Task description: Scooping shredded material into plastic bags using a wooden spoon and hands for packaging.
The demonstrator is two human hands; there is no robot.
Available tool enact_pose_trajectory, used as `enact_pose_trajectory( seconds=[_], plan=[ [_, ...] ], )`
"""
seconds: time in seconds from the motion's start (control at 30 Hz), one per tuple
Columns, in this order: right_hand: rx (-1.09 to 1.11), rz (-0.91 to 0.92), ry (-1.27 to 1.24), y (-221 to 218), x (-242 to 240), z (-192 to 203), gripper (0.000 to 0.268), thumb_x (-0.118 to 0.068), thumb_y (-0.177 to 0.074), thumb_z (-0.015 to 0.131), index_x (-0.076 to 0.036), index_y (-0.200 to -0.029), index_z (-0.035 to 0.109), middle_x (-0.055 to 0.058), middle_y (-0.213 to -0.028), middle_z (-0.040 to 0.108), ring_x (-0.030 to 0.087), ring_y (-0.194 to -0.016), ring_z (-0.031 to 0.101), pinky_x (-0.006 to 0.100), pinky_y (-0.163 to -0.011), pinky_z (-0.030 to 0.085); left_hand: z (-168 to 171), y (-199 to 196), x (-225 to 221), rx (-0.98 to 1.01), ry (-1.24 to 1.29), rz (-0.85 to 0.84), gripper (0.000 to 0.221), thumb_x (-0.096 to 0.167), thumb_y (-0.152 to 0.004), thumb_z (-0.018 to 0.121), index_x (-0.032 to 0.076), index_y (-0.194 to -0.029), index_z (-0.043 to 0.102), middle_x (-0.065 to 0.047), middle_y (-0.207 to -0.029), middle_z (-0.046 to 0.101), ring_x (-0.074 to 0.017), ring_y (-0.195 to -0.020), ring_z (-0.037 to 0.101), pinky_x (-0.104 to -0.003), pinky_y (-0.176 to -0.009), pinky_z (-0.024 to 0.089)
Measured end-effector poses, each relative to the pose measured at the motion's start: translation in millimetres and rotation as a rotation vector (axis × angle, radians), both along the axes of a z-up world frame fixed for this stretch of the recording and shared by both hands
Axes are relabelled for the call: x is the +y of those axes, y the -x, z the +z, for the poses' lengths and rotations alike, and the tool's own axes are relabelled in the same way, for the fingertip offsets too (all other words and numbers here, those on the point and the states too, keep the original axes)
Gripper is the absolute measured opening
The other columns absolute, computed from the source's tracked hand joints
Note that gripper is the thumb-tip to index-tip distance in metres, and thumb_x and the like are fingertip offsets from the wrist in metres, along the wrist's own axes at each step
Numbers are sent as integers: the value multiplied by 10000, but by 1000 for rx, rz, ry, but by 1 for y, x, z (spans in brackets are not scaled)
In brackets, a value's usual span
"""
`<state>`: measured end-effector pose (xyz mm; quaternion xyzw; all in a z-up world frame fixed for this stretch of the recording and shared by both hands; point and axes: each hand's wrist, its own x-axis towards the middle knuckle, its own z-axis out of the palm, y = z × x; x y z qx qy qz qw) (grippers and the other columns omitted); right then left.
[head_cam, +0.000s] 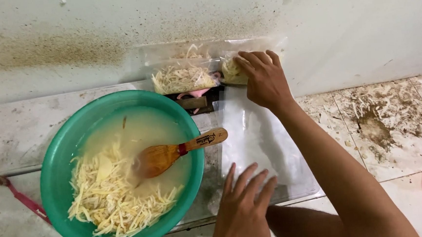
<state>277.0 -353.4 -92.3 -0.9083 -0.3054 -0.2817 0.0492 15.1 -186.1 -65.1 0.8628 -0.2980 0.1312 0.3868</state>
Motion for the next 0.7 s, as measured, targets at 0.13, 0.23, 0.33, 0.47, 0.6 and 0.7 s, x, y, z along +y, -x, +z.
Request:
enact_pose_trajectory(
  seconds=[0.13, 0.23, 0.33, 0.47, 0.6, 0.7],
  plan=[
    [-74, 23, 43, -2, 1, -3, 581, 89, -807, 567, -68, -1354, 683, 107, -1368, 691, 308, -1169, 648, 586, -1073, 420, 11, 8, 1, -28, 33, -6, 333, 3, -913, 501, -22, -1164, 718, -216, -1196, 698, -401, -1254, 590, -650, -1129, 338],
    [-41, -51, 82, 0, 6, 3, 630, 53, -783, 569, -79, -1391, 660, 100, -1386, 676, 309, -1205, 626, 592, -1094, 370, 25, 7, 10, -108, 50, -80, 316, -7, -920, 501, -63, -1161, 698, -244, -1193, 675, -405, -1249, 588, -589, -1124, 411],
    [24, -109, 123, 13, 11, 19, 714, 27, -728, 604, -70, -1436, 609, 105, -1450, 635, 327, -1254, 592, 638, -1131, 318, 50, 3, 26, -145, 13, -203, 415, -45, -821, 534, -102, -1219, 637, -274, -1282, 612, -425, -1280, 533, -570, -1155, 405],
    [-49, -140, 81, 47, 15, 42, 534, 28, -804, 580, -82, -1319, 665, 114, -1450, 640, 340, -1151, 647, 617, -1065, 381, 82, -8, 69, -446, -115, -120, 225, -53, -945, 696, 19, -1157, 717, -145, -1125, 716, -301, -1039, 683, -419, -848, 566],
    [148, -248, 28, 86, 2, 47, 421, -151, -834, 702, -171, -1253, 670, 95, -1512, 577, 359, -1152, 643, 547, -926, 444, 112, -22, 147, -402, -114, -66, 245, -98, -877, 666, 76, -987, 800, -66, -870, 794, -188, -726, 759, -437, -623, 590],
    [500, -318, -106, 121, 7, 54, 369, -226, -830, 781, -206, -1197, 747, 93, -1277, 691, 350, -1123, 716, 576, -937, 540, 86, -39, 207, -202, -24, 203, 64, 173, -913, 782, 119, -942, 798, -40, -813, 762, -223, -732, 769, -305, -625, 628]
  ],
)
